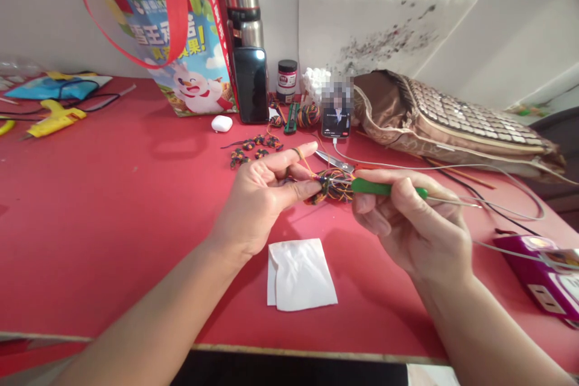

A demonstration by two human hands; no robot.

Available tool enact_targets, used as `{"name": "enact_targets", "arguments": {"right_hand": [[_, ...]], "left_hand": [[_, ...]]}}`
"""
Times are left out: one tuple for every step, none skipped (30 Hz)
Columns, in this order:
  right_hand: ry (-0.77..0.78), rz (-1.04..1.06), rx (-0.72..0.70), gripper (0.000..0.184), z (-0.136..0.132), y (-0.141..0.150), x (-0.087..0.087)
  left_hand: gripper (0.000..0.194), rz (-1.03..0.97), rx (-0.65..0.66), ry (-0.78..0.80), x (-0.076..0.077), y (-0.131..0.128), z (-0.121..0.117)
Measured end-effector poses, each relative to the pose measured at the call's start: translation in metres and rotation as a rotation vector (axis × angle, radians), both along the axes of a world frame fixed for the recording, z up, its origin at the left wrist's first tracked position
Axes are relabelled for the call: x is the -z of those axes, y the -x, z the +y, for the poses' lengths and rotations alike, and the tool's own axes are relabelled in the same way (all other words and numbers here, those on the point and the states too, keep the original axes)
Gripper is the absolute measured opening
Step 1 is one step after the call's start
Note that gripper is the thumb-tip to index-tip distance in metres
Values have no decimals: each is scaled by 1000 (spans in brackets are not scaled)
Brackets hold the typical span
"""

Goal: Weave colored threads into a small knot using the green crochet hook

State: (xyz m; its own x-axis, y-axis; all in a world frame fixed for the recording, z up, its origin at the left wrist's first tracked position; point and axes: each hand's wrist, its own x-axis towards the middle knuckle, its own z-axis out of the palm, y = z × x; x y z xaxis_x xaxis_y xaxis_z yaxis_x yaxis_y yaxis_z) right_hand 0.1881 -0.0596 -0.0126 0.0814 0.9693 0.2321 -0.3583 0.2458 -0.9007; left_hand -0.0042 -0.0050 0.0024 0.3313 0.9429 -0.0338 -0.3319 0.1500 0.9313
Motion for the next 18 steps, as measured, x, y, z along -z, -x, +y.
{"name": "enact_targets", "arguments": {"right_hand": [[9,13,0,19,0,2,1],[14,25,1,19,0,5,2],[20,37,0,19,0,7,2],[27,49,-1,19,0,9,2],[37,62,-2,19,0,11,2],[46,77,-3,18,0,13,2],[59,91,-5,18,0,14,1],[76,103,-9,18,0,16,1],[94,117,-11,18,1,18,1],[112,134,-12,18,1,19,0],[131,154,-11,19,1,21,1],[150,178,-12,19,2,23,1],[164,205,-14,19,2,25,2],[175,228,-19,19,2,27,2],[181,245,-25,18,2,28,3],[183,257,-34,18,2,29,3],[183,264,-43,18,2,29,4],[182,267,-51,17,2,29,5]], "left_hand": [[39,-20,-6,20,0,-1,-1],[42,-39,-11,38,1,-2,-2],[43,-59,-17,53,1,-3,-2],[43,-79,-25,65,1,-4,-3],[42,-101,-35,75,1,-6,-4],[42,-126,-46,82,2,-7,-5],[41,-151,-58,86,2,-9,-6],[40,-173,-73,86,2,-11,-8],[40,-189,-92,82,3,-13,-9],[39,-194,-113,73,4,-14,-10],[39,-191,-135,59,4,-15,-12],[38,-180,-149,45,5,-15,-12],[37,-165,-154,31,6,-15,-13],[36,-150,-147,22,7,-15,-12],[36,-138,-129,17,7,-14,-12],[35,-132,-111,12,8,-12,-10],[35,-128,-94,6,8,-11,-9],[35,-125,-86,-4,8,-10,-8]]}}
